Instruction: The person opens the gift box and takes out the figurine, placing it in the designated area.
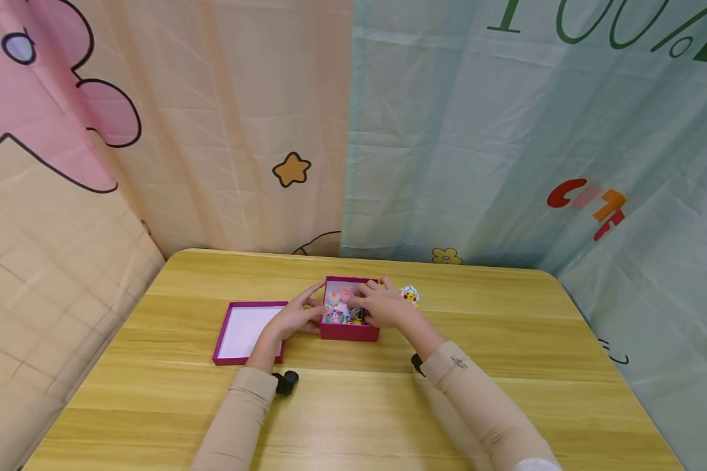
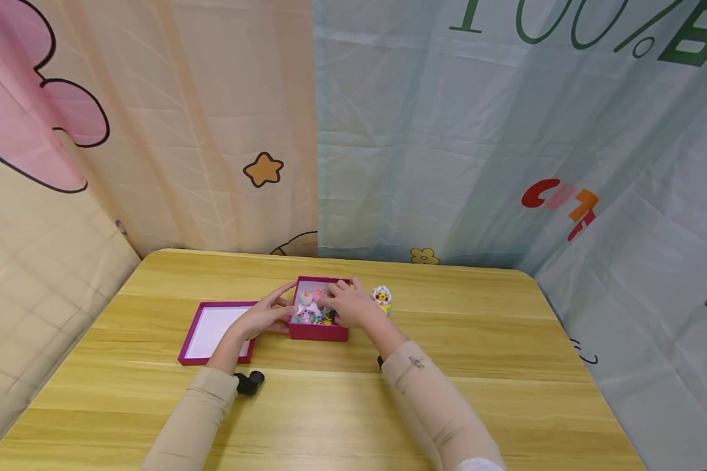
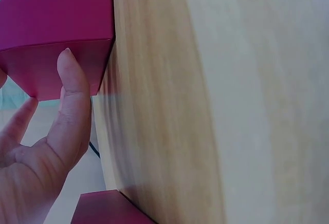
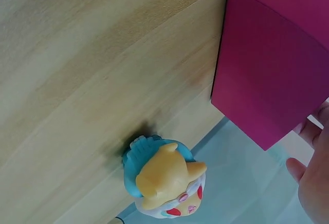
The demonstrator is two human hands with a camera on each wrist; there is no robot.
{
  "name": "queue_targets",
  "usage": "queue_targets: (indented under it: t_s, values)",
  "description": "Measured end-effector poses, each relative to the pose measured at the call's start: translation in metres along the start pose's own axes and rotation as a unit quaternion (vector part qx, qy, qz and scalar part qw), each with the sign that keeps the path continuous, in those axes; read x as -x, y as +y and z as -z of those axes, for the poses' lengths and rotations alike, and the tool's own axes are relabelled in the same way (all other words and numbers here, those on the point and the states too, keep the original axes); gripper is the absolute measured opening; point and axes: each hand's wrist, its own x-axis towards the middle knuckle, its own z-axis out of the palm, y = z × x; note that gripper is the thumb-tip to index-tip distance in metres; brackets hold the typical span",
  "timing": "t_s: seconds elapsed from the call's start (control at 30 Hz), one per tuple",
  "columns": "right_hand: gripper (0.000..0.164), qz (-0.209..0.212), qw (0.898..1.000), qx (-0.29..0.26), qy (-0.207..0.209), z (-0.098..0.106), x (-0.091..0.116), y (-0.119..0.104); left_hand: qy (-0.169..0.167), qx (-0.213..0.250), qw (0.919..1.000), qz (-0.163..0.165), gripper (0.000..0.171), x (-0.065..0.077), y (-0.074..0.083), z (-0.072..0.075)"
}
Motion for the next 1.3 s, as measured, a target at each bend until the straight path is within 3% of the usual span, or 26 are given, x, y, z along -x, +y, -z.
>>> queue_targets:
  t_s: [0.27,0.67,1.3]
  values:
    - [0.034,0.007,1.000,0.006,-0.020,0.0018,-0.0016,-0.0003,-0.003,0.001,1.0000,0.001,0.063,-0.0002,0.0002,-0.0005]
    - [0.030,0.018,1.000,-0.004,-0.005,0.0030,-0.0005,-0.0010,-0.002,-0.001,1.0000,0.000,0.063,0.0019,0.0012,-0.0006]
    - [0.027,0.040,0.998,0.029,0.025,0.0037,0.0011,-0.0037,-0.008,0.000,1.0000,-0.001,0.063,0.0012,0.0005,0.0010]
